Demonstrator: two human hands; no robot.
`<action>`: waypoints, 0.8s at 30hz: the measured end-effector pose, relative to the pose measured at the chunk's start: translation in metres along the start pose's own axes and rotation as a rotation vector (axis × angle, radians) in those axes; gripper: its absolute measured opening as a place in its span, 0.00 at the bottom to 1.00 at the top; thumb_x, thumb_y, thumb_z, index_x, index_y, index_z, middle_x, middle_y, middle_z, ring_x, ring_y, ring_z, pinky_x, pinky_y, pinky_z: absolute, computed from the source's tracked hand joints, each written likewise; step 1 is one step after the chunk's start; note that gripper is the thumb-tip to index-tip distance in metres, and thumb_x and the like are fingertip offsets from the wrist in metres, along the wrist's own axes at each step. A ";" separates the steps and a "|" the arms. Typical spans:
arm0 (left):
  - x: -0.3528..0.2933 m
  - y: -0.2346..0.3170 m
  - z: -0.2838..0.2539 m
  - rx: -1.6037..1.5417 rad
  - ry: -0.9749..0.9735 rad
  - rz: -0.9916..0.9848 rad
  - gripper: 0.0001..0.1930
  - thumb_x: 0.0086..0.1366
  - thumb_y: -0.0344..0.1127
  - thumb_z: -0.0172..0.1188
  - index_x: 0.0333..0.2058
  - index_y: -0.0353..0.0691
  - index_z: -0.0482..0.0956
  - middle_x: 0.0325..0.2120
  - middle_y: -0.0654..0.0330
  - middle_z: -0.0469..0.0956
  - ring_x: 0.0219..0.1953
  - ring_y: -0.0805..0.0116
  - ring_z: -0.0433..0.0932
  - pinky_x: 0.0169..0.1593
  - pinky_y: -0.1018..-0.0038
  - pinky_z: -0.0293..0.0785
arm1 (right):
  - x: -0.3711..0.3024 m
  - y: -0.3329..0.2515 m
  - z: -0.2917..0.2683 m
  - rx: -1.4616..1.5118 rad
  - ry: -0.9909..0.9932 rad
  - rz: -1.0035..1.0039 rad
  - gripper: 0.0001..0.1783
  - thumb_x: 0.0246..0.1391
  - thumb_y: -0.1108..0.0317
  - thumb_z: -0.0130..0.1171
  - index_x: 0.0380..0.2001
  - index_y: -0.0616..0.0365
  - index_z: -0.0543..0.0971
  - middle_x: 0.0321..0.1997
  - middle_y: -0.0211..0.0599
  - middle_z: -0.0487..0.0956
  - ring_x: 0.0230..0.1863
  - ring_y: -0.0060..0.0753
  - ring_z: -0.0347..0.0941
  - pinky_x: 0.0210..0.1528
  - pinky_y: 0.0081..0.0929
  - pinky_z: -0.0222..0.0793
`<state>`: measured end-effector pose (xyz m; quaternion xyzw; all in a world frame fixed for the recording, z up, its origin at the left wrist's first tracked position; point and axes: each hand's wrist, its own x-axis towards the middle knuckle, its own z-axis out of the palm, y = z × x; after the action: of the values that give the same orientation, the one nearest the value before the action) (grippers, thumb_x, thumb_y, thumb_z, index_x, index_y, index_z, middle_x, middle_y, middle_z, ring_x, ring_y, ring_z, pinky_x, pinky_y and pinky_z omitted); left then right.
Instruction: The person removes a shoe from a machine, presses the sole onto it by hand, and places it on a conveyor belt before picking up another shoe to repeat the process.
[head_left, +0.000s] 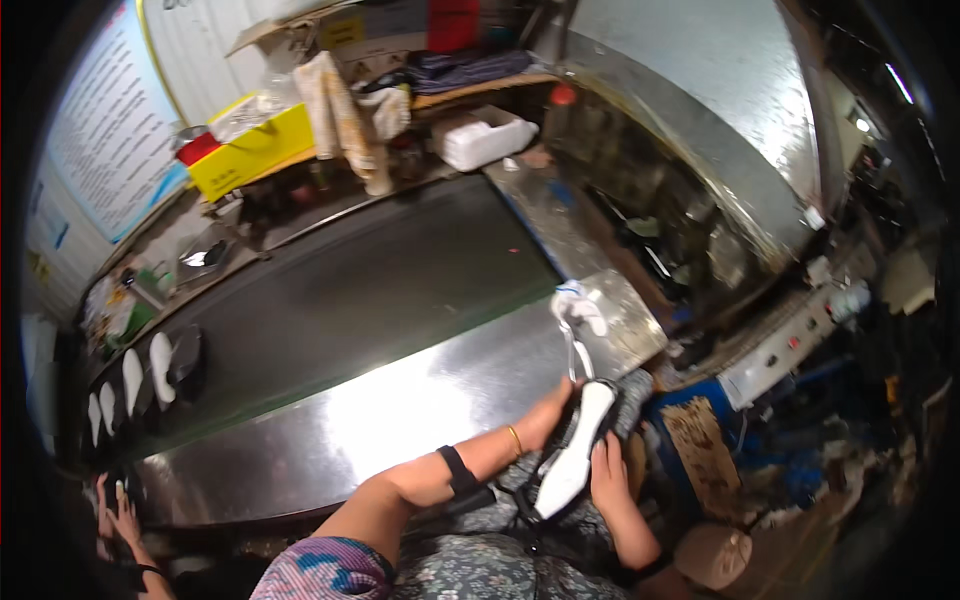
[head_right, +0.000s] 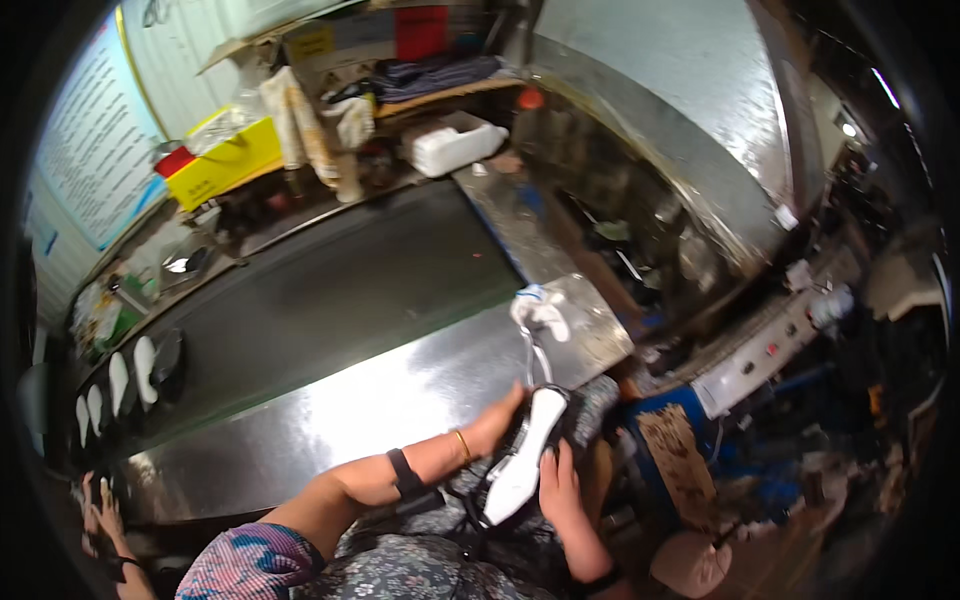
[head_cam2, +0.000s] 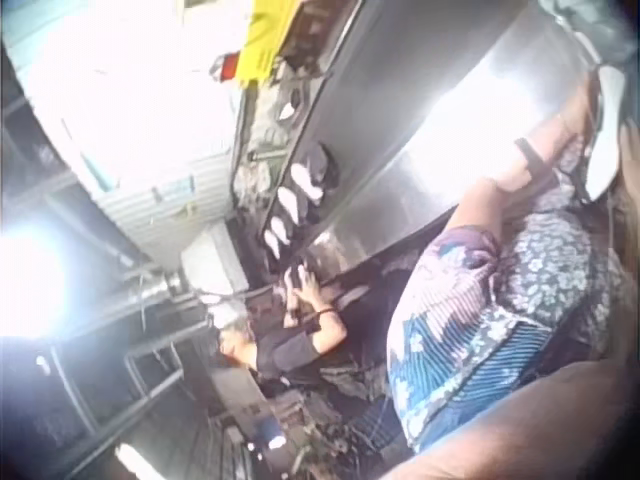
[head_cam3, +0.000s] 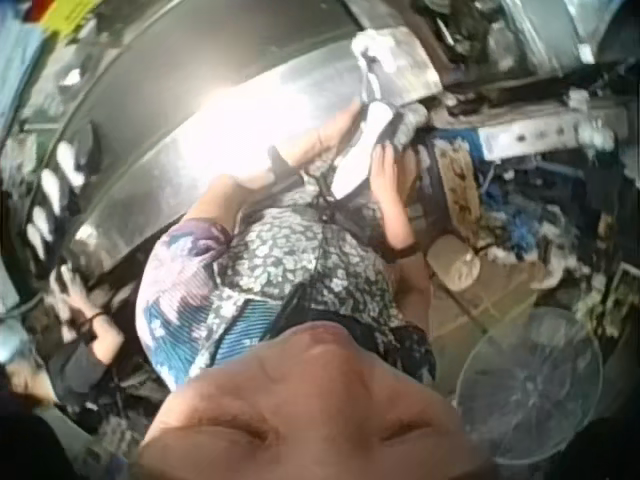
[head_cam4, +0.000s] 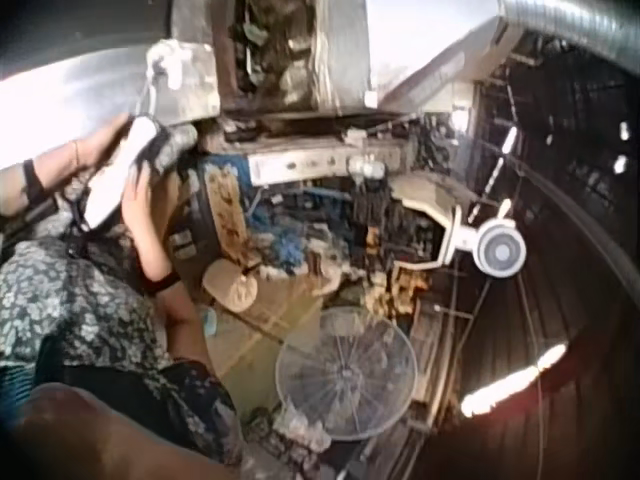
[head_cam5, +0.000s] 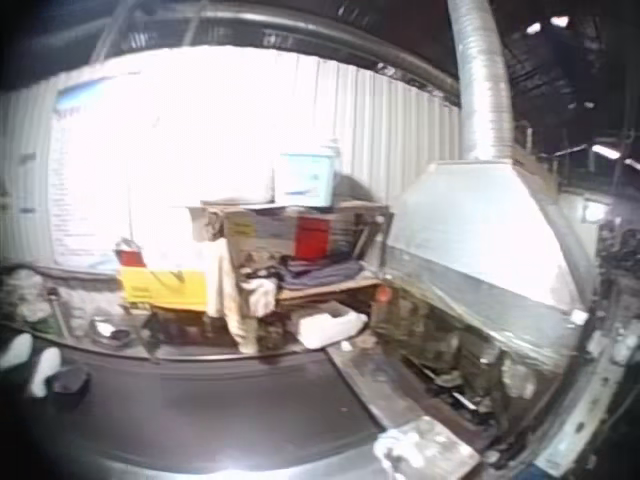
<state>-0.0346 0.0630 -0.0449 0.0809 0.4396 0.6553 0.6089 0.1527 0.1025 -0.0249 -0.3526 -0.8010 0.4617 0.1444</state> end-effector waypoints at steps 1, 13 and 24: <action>0.014 0.008 -0.004 -0.153 -0.042 -0.048 0.34 0.74 0.62 0.33 0.61 0.39 0.69 0.54 0.57 0.75 0.53 0.67 0.73 0.61 0.72 0.66 | 0.028 -0.011 -0.014 -0.249 0.031 -0.020 0.32 0.68 0.46 0.39 0.56 0.66 0.70 0.45 0.62 0.78 0.45 0.58 0.77 0.46 0.46 0.71; 0.039 0.008 -0.005 1.342 0.189 0.239 0.22 0.70 0.46 0.42 0.39 0.36 0.80 0.38 0.54 0.82 0.39 0.62 0.80 0.47 0.67 0.74 | 0.117 -0.065 0.004 -0.689 0.189 0.038 0.13 0.64 0.63 0.46 0.36 0.63 0.75 0.36 0.57 0.78 0.39 0.62 0.74 0.41 0.51 0.69; -0.010 0.043 -0.039 -0.453 0.549 -0.045 0.16 0.66 0.46 0.49 0.33 0.41 0.79 0.29 0.54 0.81 0.33 0.55 0.80 0.47 0.58 0.76 | -0.019 -0.055 0.013 -0.237 -0.069 -0.300 0.48 0.39 0.62 0.74 0.65 0.57 0.65 0.71 0.63 0.52 0.64 0.52 0.64 0.62 0.41 0.64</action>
<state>-0.0878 0.0412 -0.0350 -0.2452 0.4320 0.7198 0.4850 0.1357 0.0631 0.0163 -0.2276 -0.8979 0.3493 0.1415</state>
